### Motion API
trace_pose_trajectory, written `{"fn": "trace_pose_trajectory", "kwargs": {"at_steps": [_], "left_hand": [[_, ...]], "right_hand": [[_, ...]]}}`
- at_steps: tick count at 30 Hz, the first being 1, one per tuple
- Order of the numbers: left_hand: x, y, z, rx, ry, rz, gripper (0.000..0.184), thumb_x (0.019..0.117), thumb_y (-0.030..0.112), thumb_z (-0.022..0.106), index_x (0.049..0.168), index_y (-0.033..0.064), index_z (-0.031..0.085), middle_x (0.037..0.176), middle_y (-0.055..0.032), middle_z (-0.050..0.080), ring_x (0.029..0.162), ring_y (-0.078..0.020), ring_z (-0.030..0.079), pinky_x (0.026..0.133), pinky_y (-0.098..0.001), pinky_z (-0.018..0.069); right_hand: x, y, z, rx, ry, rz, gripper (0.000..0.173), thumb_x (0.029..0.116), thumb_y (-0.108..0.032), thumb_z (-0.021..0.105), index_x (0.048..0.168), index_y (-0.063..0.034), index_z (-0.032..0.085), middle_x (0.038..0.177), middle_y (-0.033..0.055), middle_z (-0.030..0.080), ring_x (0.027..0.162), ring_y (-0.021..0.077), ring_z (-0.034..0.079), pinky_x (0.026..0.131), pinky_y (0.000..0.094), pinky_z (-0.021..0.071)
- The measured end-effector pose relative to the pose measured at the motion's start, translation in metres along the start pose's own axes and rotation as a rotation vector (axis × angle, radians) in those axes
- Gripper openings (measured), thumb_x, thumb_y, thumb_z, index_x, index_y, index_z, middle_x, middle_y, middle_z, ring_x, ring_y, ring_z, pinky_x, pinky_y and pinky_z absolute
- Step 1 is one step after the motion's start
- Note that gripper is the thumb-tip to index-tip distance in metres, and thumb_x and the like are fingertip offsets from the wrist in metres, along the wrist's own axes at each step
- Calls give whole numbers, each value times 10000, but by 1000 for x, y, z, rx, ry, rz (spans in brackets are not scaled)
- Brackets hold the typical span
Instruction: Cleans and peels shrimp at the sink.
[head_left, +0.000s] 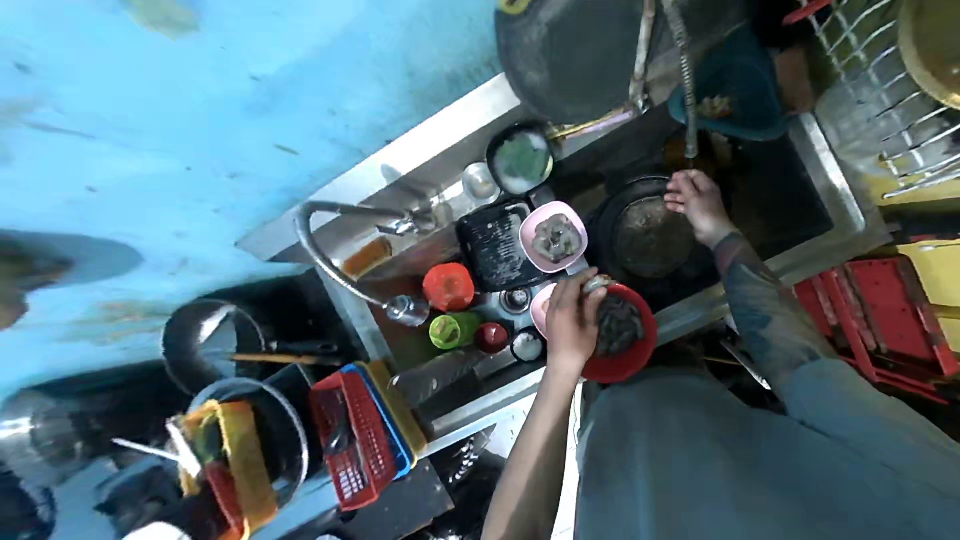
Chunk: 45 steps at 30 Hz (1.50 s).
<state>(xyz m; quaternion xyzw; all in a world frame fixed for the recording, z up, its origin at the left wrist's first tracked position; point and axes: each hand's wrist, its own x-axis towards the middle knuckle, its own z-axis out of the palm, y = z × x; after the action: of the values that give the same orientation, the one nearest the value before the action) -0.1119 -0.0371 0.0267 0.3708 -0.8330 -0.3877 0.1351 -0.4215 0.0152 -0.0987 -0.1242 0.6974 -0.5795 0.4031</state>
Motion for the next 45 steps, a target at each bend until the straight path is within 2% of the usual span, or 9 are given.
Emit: {"fn": "trace_pose_trajectory", "kwargs": {"at_steps": [3,8,10,14,19,31,34,37,45], "left_hand": [[52,19,25,-194,-57,-20,306,1009,210,674,1295,105,654,1218,-77,693,1025,-174,699,885,-396,609],[143,13,105,-445,-152,-42,259,938,119,745,1180,37,704,1110,-76,728,1030,-153,697,929,-363,592],[164,11,133,-489,-184,-60,266,926,101,758,1177,34,701,1105,-81,729,1012,-156,703,911,-352,599],[192,13,168,-549,-218,-86,290,925,78,754,1204,26,696,1150,-95,728,1047,-166,705,941,-351,595],[201,13,184,-572,-211,-74,283,915,54,757,1191,18,707,1122,-94,736,1010,-164,715,917,-341,604],[208,13,191,-611,-170,-47,277,878,-8,768,1146,-23,700,1103,-124,730,983,-183,716,897,-354,609],[206,11,193,-577,-157,-25,229,899,-1,754,1125,-1,725,1084,-97,748,984,-165,727,911,-355,615],[203,10,193,-549,-156,-44,249,875,8,780,1121,15,736,1061,-80,755,959,-154,728,891,-348,617],[205,4,187,-521,-121,-72,267,879,19,778,1141,24,722,1087,-90,747,972,-169,726,887,-361,620]], "right_hand": [[23,-10,-1,-144,-67,66,529,1077,-508,451,1110,-52,716,1053,67,739,1046,192,679,975,451,540],[42,-12,-7,-63,-83,75,479,1057,-488,524,829,-78,625,633,-28,530,528,83,482,519,273,447],[42,-5,-19,-67,-48,40,456,1071,-451,512,896,-53,654,709,8,602,527,90,495,495,268,446],[37,-1,-54,-194,18,-51,339,1052,-338,582,1182,-49,702,1091,91,715,944,162,693,873,372,595],[21,1,-72,-253,3,-185,362,1101,-269,471,1343,-66,648,1306,71,691,1244,136,633,1096,352,507],[9,-2,-60,-130,-25,-199,366,1080,-291,535,1354,-73,640,1285,77,690,1173,148,660,1028,348,543],[10,-2,-51,-138,-22,-215,345,969,-304,730,1216,-65,699,1107,65,733,996,145,709,905,351,605],[15,-1,-48,-99,4,-141,277,976,-293,722,1108,-51,737,975,57,754,890,149,723,850,364,616],[21,9,-44,32,-24,-81,373,1089,-272,508,1386,-68,607,1313,95,662,1157,192,662,1016,384,554]]}}
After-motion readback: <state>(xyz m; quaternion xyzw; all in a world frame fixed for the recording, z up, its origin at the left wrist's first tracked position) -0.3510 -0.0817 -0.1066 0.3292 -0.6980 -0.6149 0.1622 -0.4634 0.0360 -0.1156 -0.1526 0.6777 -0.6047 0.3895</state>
